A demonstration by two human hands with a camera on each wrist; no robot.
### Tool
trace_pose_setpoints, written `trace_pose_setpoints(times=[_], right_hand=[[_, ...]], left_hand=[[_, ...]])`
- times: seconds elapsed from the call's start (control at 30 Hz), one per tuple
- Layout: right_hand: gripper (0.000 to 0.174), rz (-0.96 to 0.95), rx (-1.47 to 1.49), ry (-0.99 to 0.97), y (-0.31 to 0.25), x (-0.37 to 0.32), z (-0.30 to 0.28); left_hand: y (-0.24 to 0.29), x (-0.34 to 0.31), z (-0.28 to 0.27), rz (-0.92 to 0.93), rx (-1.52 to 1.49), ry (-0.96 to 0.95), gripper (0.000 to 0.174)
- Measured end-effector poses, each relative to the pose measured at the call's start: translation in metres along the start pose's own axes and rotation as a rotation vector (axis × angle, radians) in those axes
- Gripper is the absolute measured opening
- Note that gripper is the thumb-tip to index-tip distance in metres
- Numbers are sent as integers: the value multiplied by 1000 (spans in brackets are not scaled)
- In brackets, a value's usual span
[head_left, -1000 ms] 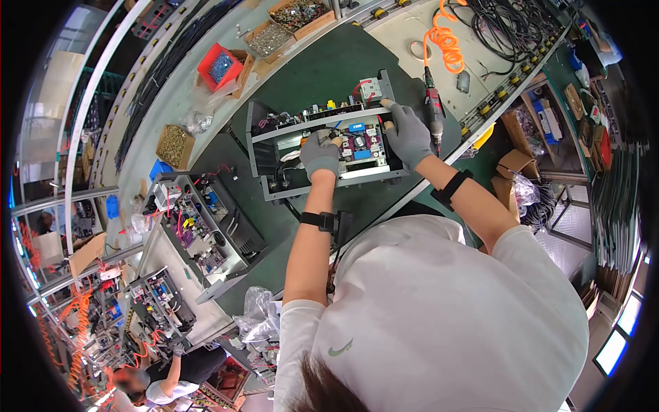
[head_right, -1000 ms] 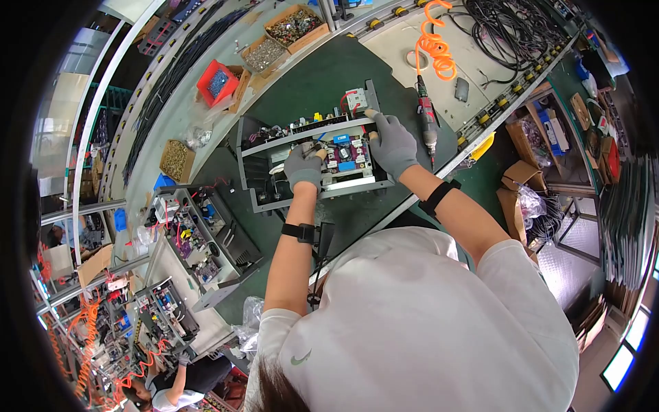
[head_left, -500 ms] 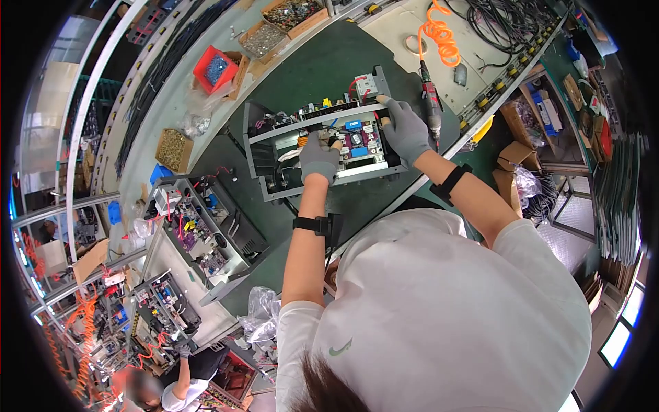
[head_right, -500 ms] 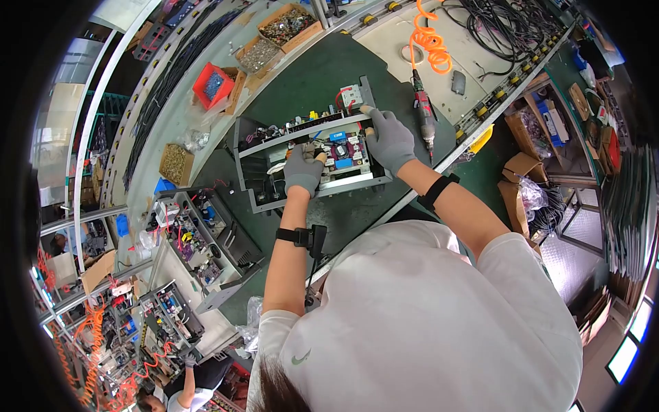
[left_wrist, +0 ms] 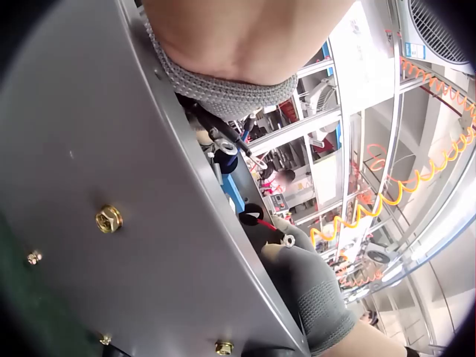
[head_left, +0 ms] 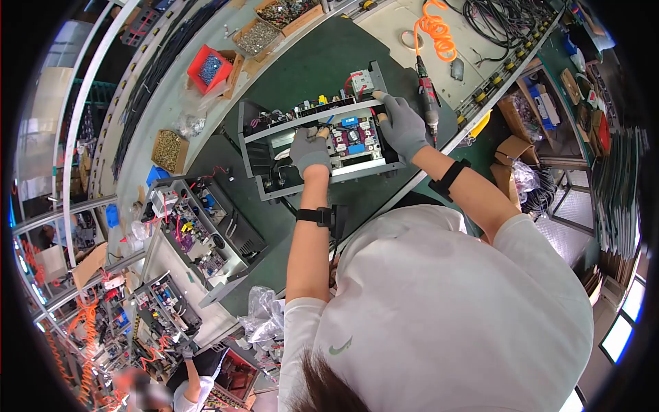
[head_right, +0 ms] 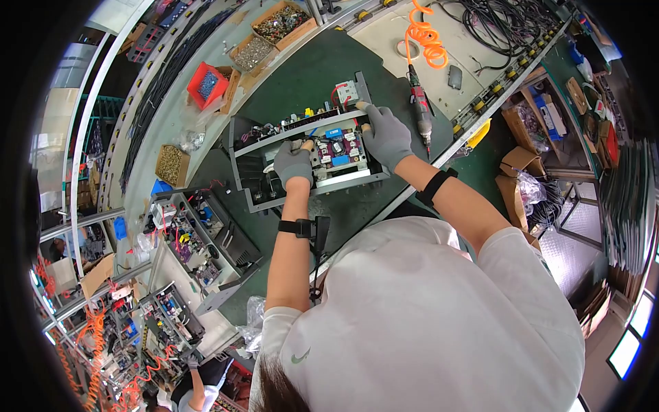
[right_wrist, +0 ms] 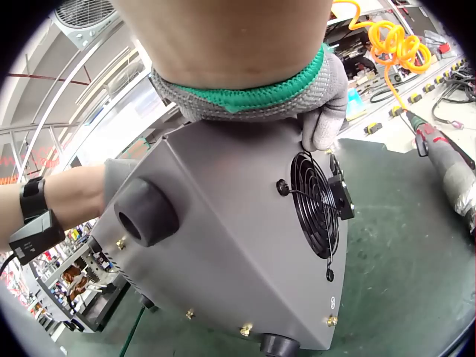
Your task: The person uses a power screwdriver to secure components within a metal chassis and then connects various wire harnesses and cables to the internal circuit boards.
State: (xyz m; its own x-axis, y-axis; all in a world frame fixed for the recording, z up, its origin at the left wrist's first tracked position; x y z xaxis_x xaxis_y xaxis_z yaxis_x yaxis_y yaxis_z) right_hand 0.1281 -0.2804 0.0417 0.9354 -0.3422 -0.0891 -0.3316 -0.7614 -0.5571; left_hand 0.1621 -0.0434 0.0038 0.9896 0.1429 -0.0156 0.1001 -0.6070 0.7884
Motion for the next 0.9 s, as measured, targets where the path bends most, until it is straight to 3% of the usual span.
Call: trace_pose_setpoints(times=[0.07,0.13,0.23,0.27,0.37,0.43,0.5,0.57,0.63,0.7,0.77,0.8,0.83,0.9], right_hand=[[41,-7,-2,6,0,0,0],[42,-13,-14,15,-1,0,-1],[42,-13,-13,4,-4,-2,-3],[42,-13,-14,3,-5,-2,-4],[43,-2,-26,2,-6,-4,-4],[43,11,-46,6,-5,-3,-4],[43,8,-40,-2,-6,-3,-4],[43,6,-33,-11,-5,-3,-4],[44,6,-47,-16,-5,-3,-3],[46,0,-22,-13,-5,-4,-4],[53,-15,4,-7,0,-3,0],[56,7,-3,-1,4,-4,2],[60,25,-11,5,6,-5,3],[68,21,-115,-59,4,-14,3]], left_hand=[[-7,5,2,21,61,17,20],[-23,5,7,-166,-205,20,23],[-19,9,10,-223,-198,-38,27],[-7,8,8,-269,-17,-134,32],[8,8,6,-217,189,-136,34],[5,8,10,-261,152,-185,35],[18,8,13,-104,263,-348,39],[10,1,13,-92,270,-375,43],[6,-7,-5,-88,99,-81,46],[1,-11,-11,-113,58,-1,45],[20,-16,-39,57,216,174,43],[28,-24,-52,74,113,220,42],[24,-27,-63,92,276,202,45],[34,-45,-101,206,601,341,49]])
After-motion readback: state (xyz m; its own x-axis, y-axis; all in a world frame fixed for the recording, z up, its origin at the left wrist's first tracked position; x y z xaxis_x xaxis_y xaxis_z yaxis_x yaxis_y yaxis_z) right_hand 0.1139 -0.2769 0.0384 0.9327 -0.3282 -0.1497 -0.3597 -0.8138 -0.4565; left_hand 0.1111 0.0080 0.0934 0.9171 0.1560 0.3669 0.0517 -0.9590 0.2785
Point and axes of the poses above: each hand's wrist, its own x-axis towards the middle knuckle, its own z-axis out of the palm, y = z × x, the point moved 7 cm from there along x, towards the middle knuckle, and after that the axes turned 11 degrees about z, right-handed, at the moved point
